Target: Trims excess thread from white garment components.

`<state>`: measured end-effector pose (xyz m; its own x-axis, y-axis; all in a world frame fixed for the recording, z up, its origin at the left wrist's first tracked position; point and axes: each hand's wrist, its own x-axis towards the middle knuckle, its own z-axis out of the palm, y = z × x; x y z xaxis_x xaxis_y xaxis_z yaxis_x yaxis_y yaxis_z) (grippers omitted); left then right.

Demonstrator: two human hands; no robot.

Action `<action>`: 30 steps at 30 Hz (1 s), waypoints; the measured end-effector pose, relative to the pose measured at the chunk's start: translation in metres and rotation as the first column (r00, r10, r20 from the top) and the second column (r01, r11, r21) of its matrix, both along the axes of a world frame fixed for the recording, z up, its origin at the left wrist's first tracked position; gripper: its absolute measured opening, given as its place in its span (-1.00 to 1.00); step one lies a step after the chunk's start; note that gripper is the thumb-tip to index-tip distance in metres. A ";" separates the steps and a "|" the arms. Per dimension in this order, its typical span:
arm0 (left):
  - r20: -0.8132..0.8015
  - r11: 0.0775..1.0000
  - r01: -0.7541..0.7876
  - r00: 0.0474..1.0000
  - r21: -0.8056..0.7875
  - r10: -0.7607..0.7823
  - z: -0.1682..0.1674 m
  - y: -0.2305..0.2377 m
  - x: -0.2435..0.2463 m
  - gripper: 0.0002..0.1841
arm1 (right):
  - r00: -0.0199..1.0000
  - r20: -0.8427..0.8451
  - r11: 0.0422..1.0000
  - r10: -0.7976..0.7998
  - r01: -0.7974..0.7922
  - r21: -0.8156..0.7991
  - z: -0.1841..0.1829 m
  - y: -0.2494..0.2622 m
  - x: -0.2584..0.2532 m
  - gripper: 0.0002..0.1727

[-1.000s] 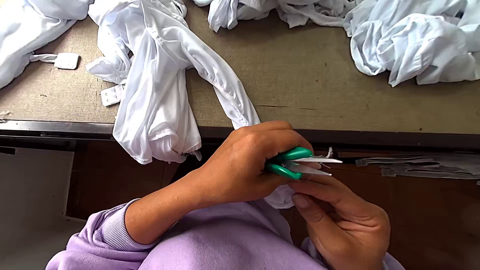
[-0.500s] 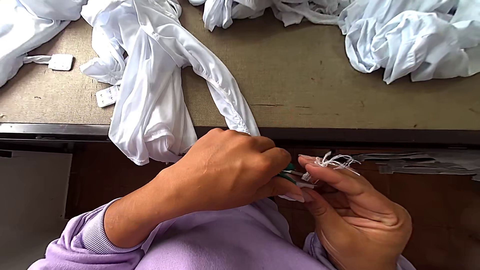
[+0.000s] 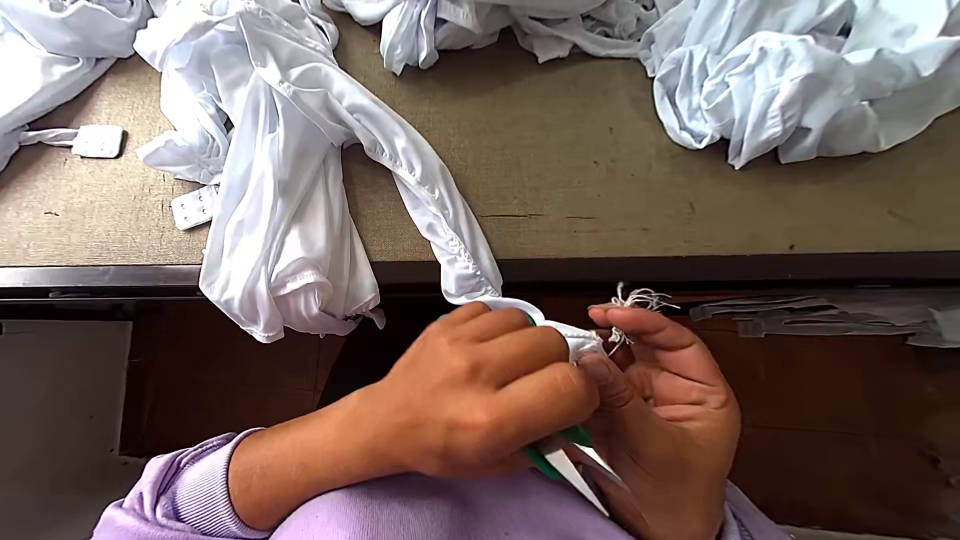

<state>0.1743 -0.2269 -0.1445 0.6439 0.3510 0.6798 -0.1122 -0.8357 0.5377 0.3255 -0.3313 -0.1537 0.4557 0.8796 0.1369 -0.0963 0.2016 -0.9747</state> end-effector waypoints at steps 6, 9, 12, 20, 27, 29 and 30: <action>0.020 0.999 -0.036 0.999 0.006 0.036 -0.011 -0.004 0.007 -0.94 | 0.999 -0.038 0.999 0.015 -0.013 0.036 0.003 -0.005 0.009 -0.65; 0.006 0.996 -0.040 0.999 -0.082 0.040 -0.008 -0.001 0.004 -0.93 | 0.775 0.625 0.980 0.094 0.037 -0.193 0.002 -0.019 0.061 -0.63; 0.001 0.987 -0.079 0.997 -0.137 0.080 -0.006 0.002 0.002 -0.87 | 0.360 0.867 0.861 0.345 0.246 -0.445 -0.001 -0.034 0.095 -0.32; 0.034 0.980 -0.082 0.995 -0.181 0.090 -0.005 -0.005 0.011 -0.90 | 0.952 0.277 0.991 0.133 -0.132 -0.021 0.005 -0.008 0.022 -0.42; -0.024 0.941 0.070 0.996 -0.332 -0.082 -0.001 0.000 0.003 -0.90 | 0.946 0.323 0.999 0.028 -0.033 0.008 0.010 0.003 0.018 -0.68; -0.019 0.913 0.102 0.993 -0.394 -0.119 0.000 0.004 -0.001 -0.94 | 0.956 0.292 0.999 0.041 -0.049 0.021 0.008 0.004 0.021 -0.69; -0.005 0.892 0.119 0.991 -0.436 -0.134 0.001 0.006 -0.003 -0.96 | 0.960 0.277 0.998 0.047 -0.056 0.023 0.008 0.004 0.023 -0.68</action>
<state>0.1714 -0.2210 -0.1436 0.7225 0.5201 0.4554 -0.1763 -0.4983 0.8489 0.3489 -0.3277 -0.1458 0.3504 0.8943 0.2784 0.1651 0.2336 -0.9582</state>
